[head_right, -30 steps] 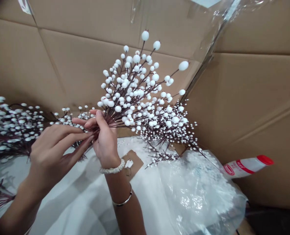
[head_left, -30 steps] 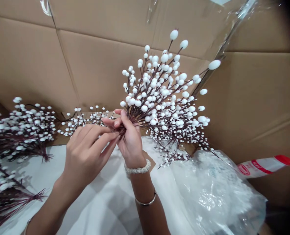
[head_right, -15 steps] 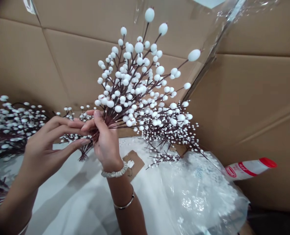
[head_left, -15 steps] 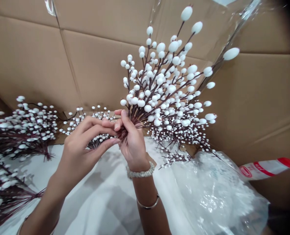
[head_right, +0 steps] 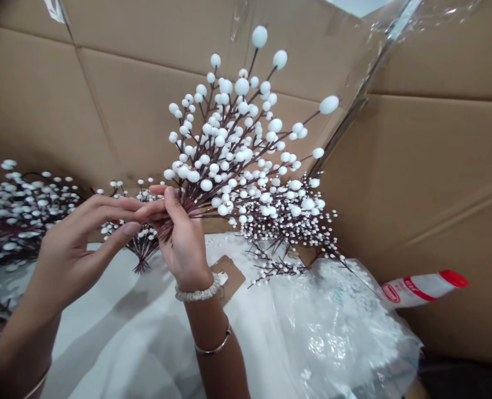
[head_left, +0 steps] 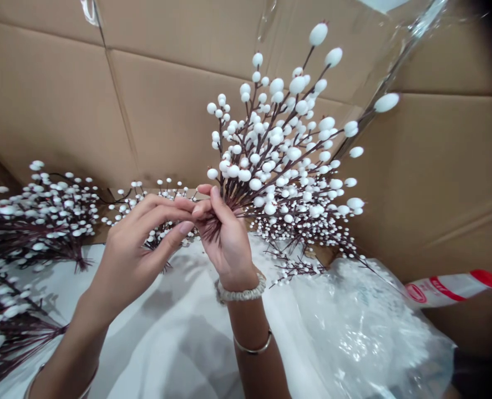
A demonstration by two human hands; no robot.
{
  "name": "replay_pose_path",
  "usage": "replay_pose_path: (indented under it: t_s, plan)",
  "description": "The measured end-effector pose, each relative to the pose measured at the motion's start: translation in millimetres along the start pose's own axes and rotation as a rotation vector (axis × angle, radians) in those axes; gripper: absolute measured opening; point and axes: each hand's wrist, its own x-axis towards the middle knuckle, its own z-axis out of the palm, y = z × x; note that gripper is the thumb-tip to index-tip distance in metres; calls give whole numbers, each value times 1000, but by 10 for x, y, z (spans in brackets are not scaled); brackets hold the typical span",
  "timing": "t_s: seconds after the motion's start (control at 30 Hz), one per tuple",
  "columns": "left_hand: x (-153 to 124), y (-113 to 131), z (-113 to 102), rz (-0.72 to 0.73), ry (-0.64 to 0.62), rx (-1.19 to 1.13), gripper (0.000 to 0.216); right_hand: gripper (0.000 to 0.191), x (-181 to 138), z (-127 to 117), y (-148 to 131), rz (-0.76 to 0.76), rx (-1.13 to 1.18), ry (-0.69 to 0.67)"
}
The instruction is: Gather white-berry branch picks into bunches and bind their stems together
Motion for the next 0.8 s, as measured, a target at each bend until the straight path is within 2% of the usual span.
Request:
replay_pose_path:
  t_s: [0.3, 0.53, 0.8]
  plan:
    - [1, -57, -26, 56, 0, 53, 11, 31, 10, 14, 0, 90, 8, 19]
    - [11, -63, -22, 82, 32, 64, 10, 31, 2, 27, 26, 71, -9, -2]
    - [-10, -55, 15, 46, 62, 101, 7, 29, 13, 15, 45, 81, -8, 6]
